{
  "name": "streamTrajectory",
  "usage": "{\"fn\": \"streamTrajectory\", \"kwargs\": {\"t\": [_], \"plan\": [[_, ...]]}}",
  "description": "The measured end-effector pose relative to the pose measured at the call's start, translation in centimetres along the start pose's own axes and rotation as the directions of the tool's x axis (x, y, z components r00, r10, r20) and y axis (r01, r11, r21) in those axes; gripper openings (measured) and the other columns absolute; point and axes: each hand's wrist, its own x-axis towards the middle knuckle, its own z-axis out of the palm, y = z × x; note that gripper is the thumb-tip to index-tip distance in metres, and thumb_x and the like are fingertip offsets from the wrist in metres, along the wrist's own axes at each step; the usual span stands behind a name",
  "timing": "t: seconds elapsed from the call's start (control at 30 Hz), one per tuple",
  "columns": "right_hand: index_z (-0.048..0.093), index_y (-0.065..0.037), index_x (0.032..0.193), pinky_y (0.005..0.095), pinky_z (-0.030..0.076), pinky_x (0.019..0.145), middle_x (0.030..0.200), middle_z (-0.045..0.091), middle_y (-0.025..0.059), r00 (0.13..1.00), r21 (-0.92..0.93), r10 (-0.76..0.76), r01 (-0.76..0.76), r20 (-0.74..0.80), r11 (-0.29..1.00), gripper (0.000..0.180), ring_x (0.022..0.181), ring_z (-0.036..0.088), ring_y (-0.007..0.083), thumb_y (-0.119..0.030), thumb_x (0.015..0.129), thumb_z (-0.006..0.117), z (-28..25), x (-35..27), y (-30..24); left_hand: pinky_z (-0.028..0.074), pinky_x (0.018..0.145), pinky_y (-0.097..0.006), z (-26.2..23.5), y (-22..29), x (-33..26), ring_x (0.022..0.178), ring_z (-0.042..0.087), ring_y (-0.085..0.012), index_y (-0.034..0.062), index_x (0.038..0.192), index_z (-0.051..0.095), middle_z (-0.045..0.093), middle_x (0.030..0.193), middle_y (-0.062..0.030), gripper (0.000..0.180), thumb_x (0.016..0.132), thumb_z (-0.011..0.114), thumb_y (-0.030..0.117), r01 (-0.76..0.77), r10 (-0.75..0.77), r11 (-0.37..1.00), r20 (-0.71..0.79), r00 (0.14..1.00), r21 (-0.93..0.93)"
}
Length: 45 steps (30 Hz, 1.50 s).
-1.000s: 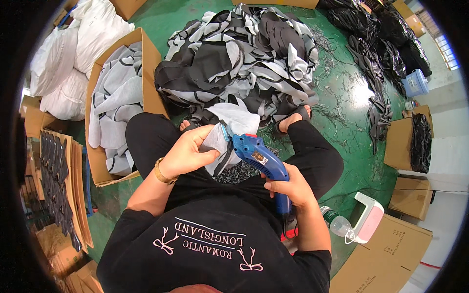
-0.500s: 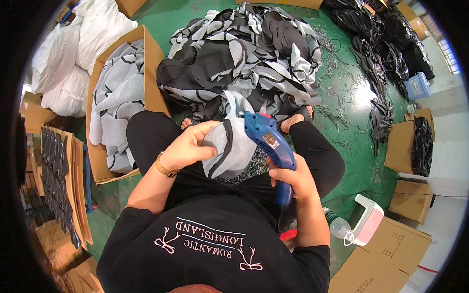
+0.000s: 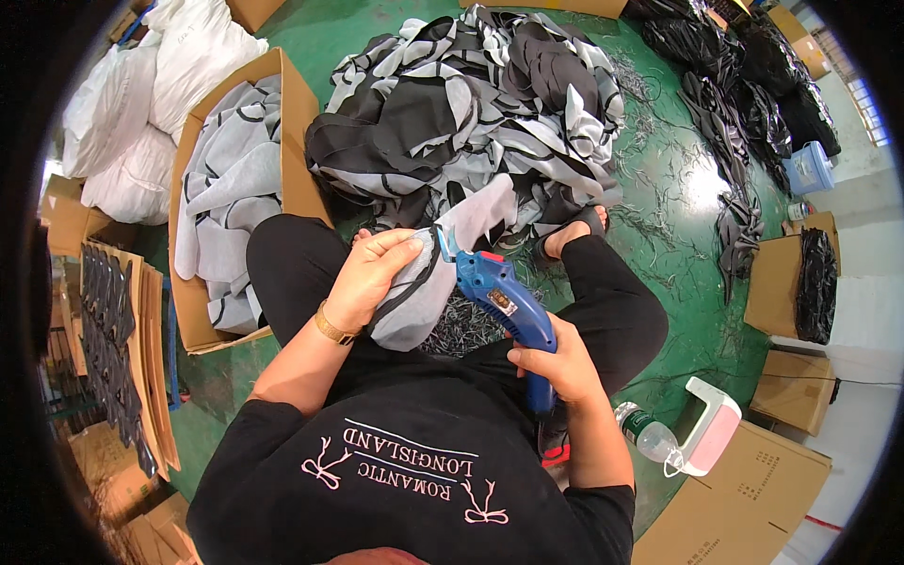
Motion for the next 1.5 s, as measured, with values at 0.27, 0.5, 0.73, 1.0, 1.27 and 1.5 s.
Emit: {"fn": "streamTrajectory", "kwargs": {"t": [0.27, 0.5, 0.73, 1.0, 1.27, 1.5], "plan": [[0.058, 0.003, 0.105, 0.0266, 0.049, 0.058, 0.091, 0.061, 0.0067, 0.996, -0.028, 0.076, -0.075, 0.047, 0.997, 0.04, 0.066, 0.057, 0.0124, -0.007, 0.069, 0.071, 0.0, -0.4, 1.0, 0.04, 0.069, -0.018, 0.0, -0.8, 0.0, 0.077, 0.051, -0.0019, -0.0026, 0.102, 0.067, 0.058, 0.085, 0.0045, 0.018, 0.091, 0.059, 0.009, -0.106, 0.108, 0.991, -0.021, 0.994, 0.076], [0.058, 0.004, 0.105, 0.0272, 0.049, 0.058, 0.089, 0.061, 0.0074, 0.995, -0.006, 0.079, -0.078, 0.061, 0.997, 0.039, 0.066, 0.057, 0.0132, -0.006, 0.068, 0.069, -0.3, -0.4, 1.4, 0.038, 0.065, -0.019, 0.3, 0.3, -0.7, 0.074, 0.048, -0.0033, -0.0031, 0.099, 0.067, 0.053, 0.082, 0.0018, 0.016, 0.089, 0.06, 0.008, -0.256, 0.263, 0.919, 0.017, 0.965, 0.299], [0.059, 0.005, 0.101, 0.0278, 0.049, 0.056, 0.083, 0.059, 0.0075, 0.994, 0.032, 0.085, -0.087, 0.066, 0.996, 0.037, 0.063, 0.057, 0.0139, -0.006, 0.067, 0.069, -0.4, -0.6, 1.6, 0.039, 0.064, -0.02, 0.9, 0.7, -1.1, 0.073, 0.048, -0.0049, -0.0031, 0.097, 0.067, 0.053, 0.08, 0.0004, 0.015, 0.088, 0.061, 0.008, -0.284, 0.301, 0.881, 0.015, 0.953, 0.378], [0.059, 0.005, 0.099, 0.0276, 0.049, 0.055, 0.078, 0.058, 0.007, 0.995, 0.037, 0.072, -0.075, 0.065, 0.997, 0.036, 0.061, 0.056, 0.0141, -0.007, 0.066, 0.069, -0.5, -0.6, 1.0, 0.041, 0.072, -0.023, 0.6, 0.9, -1.1, 0.078, 0.055, -0.0096, -0.0017, 0.094, 0.067, 0.061, 0.085, -0.0035, 0.014, 0.085, 0.063, 0.008, -0.395, 0.38, 0.77, 0.138, 0.915, 0.501], [0.059, 0.003, 0.096, 0.0283, 0.048, 0.055, 0.074, 0.057, 0.0066, 0.981, 0.159, 0.112, -0.137, 0.155, 0.978, 0.037, 0.058, 0.056, 0.016, -0.011, 0.065, 0.07, -0.7, 1.6, -0.6, 0.046, 0.065, -0.024, -0.2, 1.8, -0.4, 0.072, 0.059, -0.0137, -0.0001, 0.095, 0.069, 0.064, 0.085, -0.0074, 0.017, 0.08, 0.063, 0.003, -0.539, 0.486, 0.595, 0.266, 0.832, 0.596], [0.054, 0.003, 0.098, 0.026, 0.042, 0.051, 0.066, 0.049, 0.0035, 0.995, 0.203, -0.084, 0.092, -0.05, 0.975, 0.045, 0.056, 0.048, 0.0125, -0.022, 0.063, 0.066, -0.1, 1.8, -2.4, 0.047, 0.073, -0.026, -2.5, 1.1, -0.3, 0.081, 0.061, -0.0146, -0.0012, 0.098, 0.067, 0.066, 0.087, -0.0079, 0.018, 0.086, 0.062, 0.01, -0.424, 0.509, 0.703, 0.014, 0.861, 0.571]]}}
